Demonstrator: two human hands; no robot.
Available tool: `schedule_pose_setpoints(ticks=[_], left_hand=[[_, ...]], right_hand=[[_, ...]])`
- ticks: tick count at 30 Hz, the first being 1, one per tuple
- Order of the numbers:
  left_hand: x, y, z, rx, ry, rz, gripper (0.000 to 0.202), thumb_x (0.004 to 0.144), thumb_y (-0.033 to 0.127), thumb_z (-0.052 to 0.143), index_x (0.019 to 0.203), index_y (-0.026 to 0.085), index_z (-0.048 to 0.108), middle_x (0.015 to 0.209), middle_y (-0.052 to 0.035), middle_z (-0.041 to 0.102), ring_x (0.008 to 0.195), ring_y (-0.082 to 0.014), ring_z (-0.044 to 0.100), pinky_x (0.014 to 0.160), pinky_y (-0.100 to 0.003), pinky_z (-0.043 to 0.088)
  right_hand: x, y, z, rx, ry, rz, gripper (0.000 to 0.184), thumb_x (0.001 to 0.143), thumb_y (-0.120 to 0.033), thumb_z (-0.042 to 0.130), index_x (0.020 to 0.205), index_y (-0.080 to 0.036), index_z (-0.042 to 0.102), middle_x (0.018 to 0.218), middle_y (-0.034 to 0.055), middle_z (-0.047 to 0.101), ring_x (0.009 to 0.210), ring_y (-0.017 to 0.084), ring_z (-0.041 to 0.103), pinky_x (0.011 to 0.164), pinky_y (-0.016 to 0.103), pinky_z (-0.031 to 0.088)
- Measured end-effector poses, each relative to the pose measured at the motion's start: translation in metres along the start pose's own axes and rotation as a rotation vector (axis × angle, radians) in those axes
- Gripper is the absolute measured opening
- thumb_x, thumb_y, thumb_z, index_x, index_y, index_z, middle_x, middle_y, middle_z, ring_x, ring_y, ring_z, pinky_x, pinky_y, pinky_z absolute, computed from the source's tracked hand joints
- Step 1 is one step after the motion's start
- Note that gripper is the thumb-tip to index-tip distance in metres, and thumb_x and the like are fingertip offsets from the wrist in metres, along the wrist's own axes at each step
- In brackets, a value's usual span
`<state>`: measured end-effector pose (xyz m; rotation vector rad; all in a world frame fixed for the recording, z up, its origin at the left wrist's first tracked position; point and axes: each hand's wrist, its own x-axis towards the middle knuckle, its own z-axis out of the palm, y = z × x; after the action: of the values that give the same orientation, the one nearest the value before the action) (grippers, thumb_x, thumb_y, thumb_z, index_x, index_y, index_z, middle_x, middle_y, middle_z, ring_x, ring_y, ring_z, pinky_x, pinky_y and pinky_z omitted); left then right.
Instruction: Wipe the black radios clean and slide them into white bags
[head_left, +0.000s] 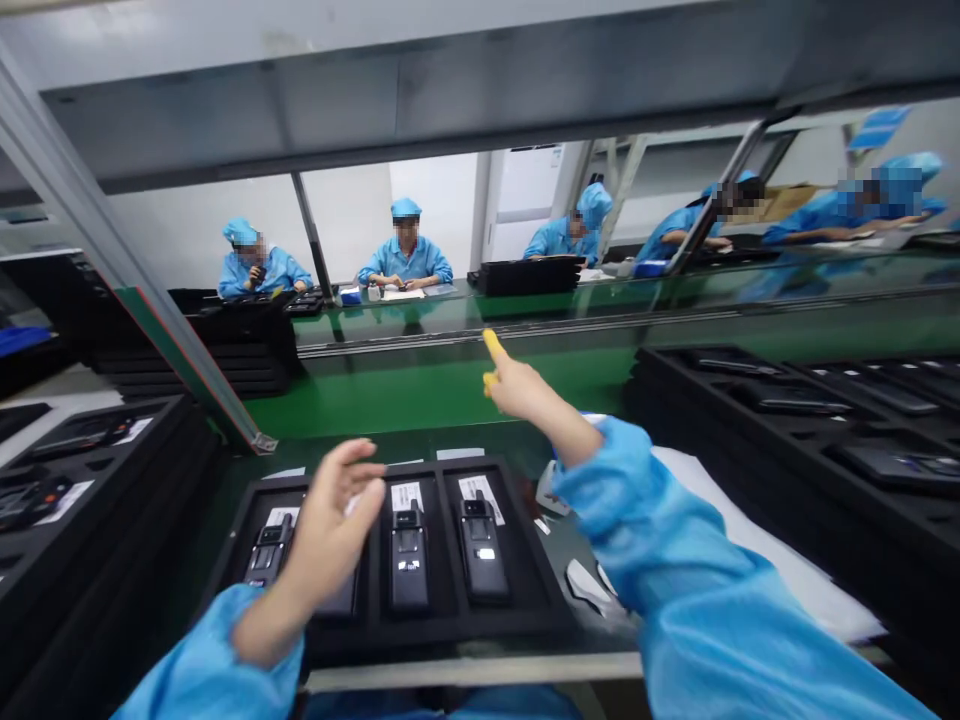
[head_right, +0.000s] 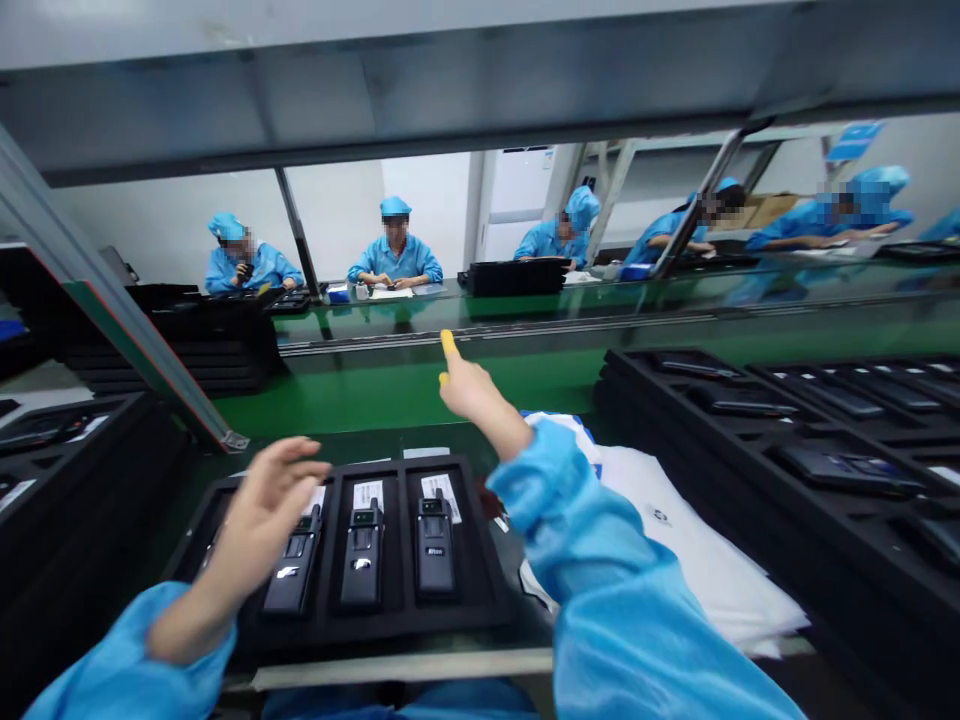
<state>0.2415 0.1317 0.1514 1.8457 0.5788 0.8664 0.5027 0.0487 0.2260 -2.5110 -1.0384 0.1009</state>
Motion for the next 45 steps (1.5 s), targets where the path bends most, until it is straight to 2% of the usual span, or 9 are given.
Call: schedule_pose_setpoints(ticks=[5, 9, 15, 22, 28, 33, 38, 41, 45], left_hand=[[0.007, -0.044, 0.047, 0.406, -0.417, -0.06, 0.052, 0.084, 0.025, 0.052, 0.135, 0.018, 0.045, 0.116, -0.0119, 0.058, 0.079, -0.0181, 0.064, 0.081, -0.038, 0.054], [-0.016, -0.057, 0.042, 0.769, -0.376, -0.107, 0.044, 0.09, 0.03, 0.05, 0.129, 0.01, 0.049, 0.119, -0.0173, 0.058, 0.105, -0.0286, 0.062, 0.093, -0.043, 0.049], [-0.015, -0.046, 0.048, 1.097, -0.386, -0.181, 0.065, 0.085, 0.046, 0.063, 0.137, 0.012, 0.046, 0.108, -0.0161, 0.061, 0.096, -0.0312, 0.065, 0.079, -0.038, 0.052], [-0.028, -0.034, 0.068, 1.208, -0.516, -0.172, 0.09, 0.072, 0.044, 0.078, 0.149, 0.022, 0.036, 0.11, -0.0214, 0.062, 0.094, -0.0358, 0.065, 0.082, -0.044, 0.051], [-0.029, -0.047, 0.062, 0.875, -0.432, -0.182, 0.085, 0.072, 0.018, 0.066, 0.149, 0.024, 0.031, 0.136, -0.0184, 0.054, 0.11, -0.0336, 0.061, 0.092, -0.047, 0.048], [-0.011, -0.057, 0.035, 0.109, -0.254, -0.578, 0.092, 0.066, 0.034, 0.069, 0.148, 0.019, 0.03, 0.144, -0.0181, 0.049, 0.1, -0.0267, 0.063, 0.088, -0.043, 0.05], [-0.008, -0.059, 0.028, -0.579, -0.331, -0.785, 0.068, 0.054, 0.039, 0.081, 0.115, 0.013, 0.064, 0.108, -0.0144, 0.07, 0.086, -0.0242, 0.068, 0.081, -0.037, 0.051], [-0.011, -0.061, 0.037, -0.665, -0.367, -0.748, 0.055, 0.05, 0.036, 0.087, 0.096, 0.013, 0.069, 0.096, -0.0114, 0.072, 0.086, -0.0239, 0.068, 0.082, -0.035, 0.05], [-0.012, -0.063, 0.048, -0.594, -0.222, -0.692, 0.061, 0.044, 0.023, 0.09, 0.101, 0.016, 0.067, 0.1, -0.008, 0.072, 0.091, -0.0213, 0.066, 0.083, -0.033, 0.051]], right_hand=[[0.013, -0.013, -0.008, 0.001, -0.097, -0.064, 0.063, 0.09, -0.021, 0.044, 0.151, -0.012, 0.032, 0.088, 0.0096, 0.074, 0.071, 0.018, 0.067, 0.075, 0.031, 0.051], [-0.06, 0.026, 0.046, -0.046, -0.251, -0.297, 0.042, 0.088, -0.026, 0.053, 0.129, -0.021, 0.062, 0.113, 0.0103, 0.071, 0.103, 0.024, 0.065, 0.093, 0.036, 0.049], [-0.134, 0.081, 0.123, -0.377, 0.079, -0.131, 0.037, 0.083, -0.036, 0.063, 0.107, -0.009, 0.073, 0.132, 0.0244, 0.059, 0.128, 0.043, 0.048, 0.097, 0.06, 0.043], [-0.164, 0.069, 0.162, -0.468, 0.292, -0.214, 0.041, 0.087, -0.048, 0.055, 0.094, -0.013, 0.074, 0.135, 0.0219, 0.057, 0.131, 0.042, 0.043, 0.099, 0.063, 0.036], [-0.174, 0.066, 0.177, -0.136, 0.335, -0.146, 0.041, 0.09, -0.046, 0.05, 0.108, -0.015, 0.07, 0.139, 0.0204, 0.053, 0.132, 0.037, 0.044, 0.097, 0.058, 0.043], [-0.172, 0.064, 0.177, 0.341, 0.272, -0.076, 0.047, 0.087, -0.045, 0.054, 0.121, -0.015, 0.063, 0.118, 0.0179, 0.066, 0.086, 0.02, 0.066, 0.069, 0.036, 0.059], [-0.172, 0.055, 0.179, 0.432, 0.269, -0.047, 0.048, 0.083, -0.047, 0.06, 0.119, -0.015, 0.065, 0.116, 0.0171, 0.066, 0.071, 0.016, 0.064, 0.056, 0.031, 0.058], [-0.171, 0.052, 0.178, 0.379, 0.276, -0.086, 0.048, 0.083, -0.047, 0.059, 0.12, -0.016, 0.065, 0.117, 0.0183, 0.065, 0.077, 0.02, 0.066, 0.063, 0.037, 0.061], [-0.167, 0.051, 0.172, 0.326, 0.222, -0.061, 0.05, 0.082, -0.046, 0.059, 0.122, -0.016, 0.061, 0.109, 0.016, 0.067, 0.076, 0.021, 0.066, 0.068, 0.038, 0.06]])
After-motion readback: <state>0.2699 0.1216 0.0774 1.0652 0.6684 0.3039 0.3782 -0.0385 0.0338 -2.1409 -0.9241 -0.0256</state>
